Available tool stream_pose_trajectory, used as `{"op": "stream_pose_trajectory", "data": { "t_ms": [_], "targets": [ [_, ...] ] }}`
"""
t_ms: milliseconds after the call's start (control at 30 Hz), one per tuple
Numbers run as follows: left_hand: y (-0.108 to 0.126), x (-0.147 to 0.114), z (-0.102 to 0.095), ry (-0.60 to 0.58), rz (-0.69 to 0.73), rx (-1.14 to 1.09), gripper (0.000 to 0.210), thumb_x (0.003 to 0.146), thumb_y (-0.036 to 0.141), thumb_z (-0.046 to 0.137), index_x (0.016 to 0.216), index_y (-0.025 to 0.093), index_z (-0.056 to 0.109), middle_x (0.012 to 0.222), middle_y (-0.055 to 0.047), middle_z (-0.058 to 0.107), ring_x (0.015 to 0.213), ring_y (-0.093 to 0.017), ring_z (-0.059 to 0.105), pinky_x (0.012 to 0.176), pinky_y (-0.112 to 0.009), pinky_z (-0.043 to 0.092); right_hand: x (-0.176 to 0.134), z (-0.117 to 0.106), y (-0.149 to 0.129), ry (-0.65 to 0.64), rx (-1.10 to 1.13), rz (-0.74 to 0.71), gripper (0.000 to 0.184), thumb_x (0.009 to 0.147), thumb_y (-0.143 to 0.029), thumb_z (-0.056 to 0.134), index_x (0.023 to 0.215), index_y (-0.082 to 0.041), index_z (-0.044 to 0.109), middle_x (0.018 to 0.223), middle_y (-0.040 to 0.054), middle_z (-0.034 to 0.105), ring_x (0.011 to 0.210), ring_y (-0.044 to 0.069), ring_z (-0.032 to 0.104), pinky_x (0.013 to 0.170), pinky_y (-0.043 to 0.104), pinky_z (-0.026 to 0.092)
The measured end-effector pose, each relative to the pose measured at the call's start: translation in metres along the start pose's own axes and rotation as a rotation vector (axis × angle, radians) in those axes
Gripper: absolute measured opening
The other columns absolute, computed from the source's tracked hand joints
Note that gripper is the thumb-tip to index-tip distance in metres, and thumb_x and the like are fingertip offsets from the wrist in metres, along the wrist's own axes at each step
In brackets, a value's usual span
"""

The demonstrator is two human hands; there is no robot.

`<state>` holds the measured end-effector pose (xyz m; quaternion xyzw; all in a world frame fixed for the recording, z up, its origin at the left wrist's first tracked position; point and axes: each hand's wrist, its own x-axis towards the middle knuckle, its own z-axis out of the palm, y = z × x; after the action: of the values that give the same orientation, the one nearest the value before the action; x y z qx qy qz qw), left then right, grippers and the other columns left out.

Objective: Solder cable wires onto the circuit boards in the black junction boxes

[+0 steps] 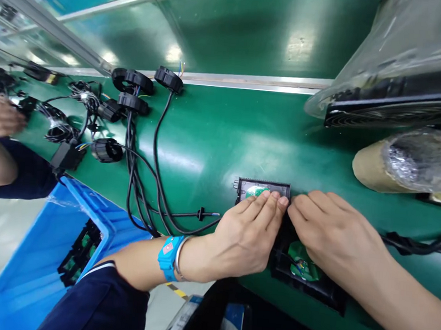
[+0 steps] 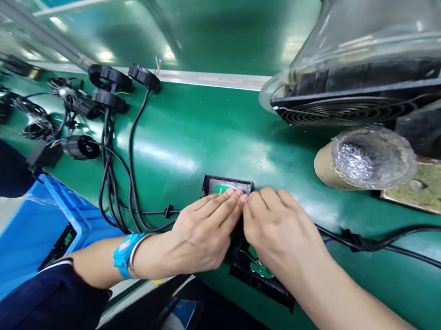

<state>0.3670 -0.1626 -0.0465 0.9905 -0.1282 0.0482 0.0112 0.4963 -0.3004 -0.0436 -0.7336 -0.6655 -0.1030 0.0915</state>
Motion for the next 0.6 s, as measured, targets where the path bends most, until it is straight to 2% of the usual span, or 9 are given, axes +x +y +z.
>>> {"op": "stream_pose_trajectory", "data": {
  "t_ms": [67,133,200,267,300,367,433,500,600],
  "targets": [
    [-0.005,0.004,-0.004,-0.019,-0.018,-0.064,0.056,0.085,0.020,0.041,0.134,-0.007,0.043,0.132,-0.024,0.054,0.121,-0.032,0.054,0.101,-0.040,0.046,-0.003,0.002,0.004,-0.017,0.042,0.007,0.023,0.080,-0.001,0.042,0.068,-0.016,0.055,0.065,0.0051,0.046,0.066,0.020,0.039,0.064,0.033,0.029],
    [-0.017,0.002,-0.014,-0.031,-0.045,-0.209,0.054,0.087,0.022,0.042,0.135,-0.002,0.042,0.132,-0.019,0.056,0.118,-0.028,0.056,0.101,-0.039,0.047,-0.008,0.001,0.008,-0.052,0.076,0.026,0.023,0.080,-0.001,0.043,0.070,-0.017,0.056,0.066,0.0044,0.046,0.066,0.020,0.040,0.063,0.033,0.030],
    [-0.030,-0.006,-0.026,0.042,-0.097,-0.359,0.054,0.086,0.021,0.046,0.138,0.006,0.039,0.136,-0.014,0.053,0.122,-0.023,0.053,0.106,-0.039,0.043,-0.008,-0.005,0.009,-0.068,0.057,0.056,0.019,0.082,-0.005,0.045,0.077,-0.017,0.059,0.069,0.0048,0.048,0.069,0.020,0.041,0.064,0.034,0.030],
    [-0.039,-0.021,-0.037,0.154,-0.199,-0.449,0.056,0.084,0.025,0.053,0.137,0.011,0.039,0.136,-0.013,0.052,0.124,-0.022,0.050,0.106,-0.041,0.042,-0.003,-0.012,0.005,-0.017,0.044,0.090,0.015,0.084,-0.011,0.048,0.088,-0.015,0.062,0.077,0.0069,0.053,0.074,0.021,0.044,0.066,0.035,0.033],
    [-0.041,-0.028,-0.040,0.174,-0.267,-0.472,0.056,0.083,0.028,0.057,0.134,0.012,0.041,0.132,-0.013,0.054,0.120,-0.023,0.052,0.102,-0.042,0.045,0.002,-0.015,0.001,0.029,0.068,0.098,0.015,0.085,-0.013,0.049,0.093,-0.014,0.062,0.083,0.0083,0.055,0.078,0.022,0.046,0.068,0.035,0.035],
    [-0.041,-0.040,-0.042,0.117,-0.395,-0.503,0.056,0.080,0.040,0.066,0.125,0.012,0.048,0.117,-0.012,0.059,0.103,-0.023,0.059,0.088,-0.039,0.052,0.016,-0.015,-0.007,0.088,0.184,0.084,0.016,0.084,-0.014,0.050,0.097,-0.013,0.060,0.092,0.0100,0.057,0.087,0.022,0.048,0.074,0.034,0.039],
    [-0.040,-0.044,-0.038,0.014,-0.474,-0.513,0.056,0.077,0.048,0.070,0.117,0.012,0.053,0.107,-0.010,0.061,0.089,-0.021,0.061,0.077,-0.036,0.054,0.031,-0.006,-0.014,0.081,0.345,0.064,0.014,0.080,-0.013,0.050,0.093,-0.013,0.057,0.094,0.0096,0.057,0.090,0.022,0.049,0.078,0.034,0.041],
    [-0.042,-0.040,-0.033,-0.066,-0.491,-0.523,0.047,0.079,0.044,0.070,0.114,0.015,0.055,0.100,-0.006,0.064,0.084,-0.019,0.062,0.072,-0.032,0.052,0.043,0.007,-0.018,0.042,0.485,0.063,0.013,0.076,-0.012,0.050,0.088,-0.015,0.054,0.091,0.0084,0.056,0.089,0.022,0.049,0.079,0.033,0.042],
    [-0.050,-0.023,-0.033,-0.175,-0.421,-0.507,0.027,0.084,0.027,0.065,0.109,0.018,0.060,0.095,-0.003,0.068,0.087,-0.019,0.064,0.073,-0.029,0.050,0.051,0.024,-0.017,0.026,0.567,0.069,0.013,0.073,-0.012,0.049,0.085,-0.016,0.052,0.087,0.0073,0.057,0.086,0.021,0.049,0.078,0.032,0.043]
  ]
}}
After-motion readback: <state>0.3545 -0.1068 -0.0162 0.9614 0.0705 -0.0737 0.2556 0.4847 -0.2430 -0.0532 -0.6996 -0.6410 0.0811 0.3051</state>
